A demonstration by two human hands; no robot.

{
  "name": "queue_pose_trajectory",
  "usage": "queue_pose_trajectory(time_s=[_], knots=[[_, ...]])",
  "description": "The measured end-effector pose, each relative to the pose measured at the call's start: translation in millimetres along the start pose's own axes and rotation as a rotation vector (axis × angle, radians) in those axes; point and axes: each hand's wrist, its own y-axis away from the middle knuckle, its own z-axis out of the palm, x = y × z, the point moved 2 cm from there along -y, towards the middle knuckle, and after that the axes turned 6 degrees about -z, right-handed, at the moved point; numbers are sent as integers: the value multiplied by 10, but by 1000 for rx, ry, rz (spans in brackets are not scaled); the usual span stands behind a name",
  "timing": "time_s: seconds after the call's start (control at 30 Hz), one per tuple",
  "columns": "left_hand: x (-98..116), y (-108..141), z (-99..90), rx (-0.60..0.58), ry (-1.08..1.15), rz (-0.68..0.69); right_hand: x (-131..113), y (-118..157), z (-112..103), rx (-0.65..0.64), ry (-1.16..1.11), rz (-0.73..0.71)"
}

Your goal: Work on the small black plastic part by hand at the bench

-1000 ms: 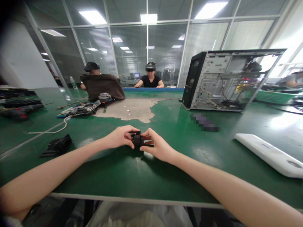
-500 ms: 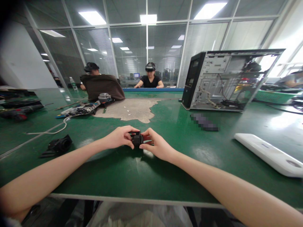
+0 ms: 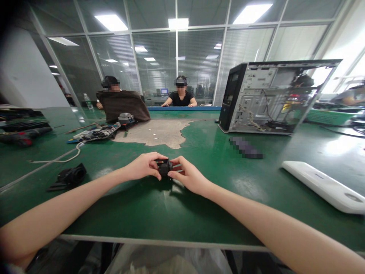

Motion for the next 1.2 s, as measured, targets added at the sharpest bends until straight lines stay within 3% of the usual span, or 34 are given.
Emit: queue_pose_trajectory(time_s=[0.73, 1.0, 1.2], knots=[[-20, -2, 2, 9, 3, 11, -29, 11, 12, -25, -78, -26], [4, -2, -6, 7, -16, 3, -20, -14, 10, 30, -30, -25], [1, 0, -7, 6, -15, 11, -9, -1, -1, -19, -69, -1]])
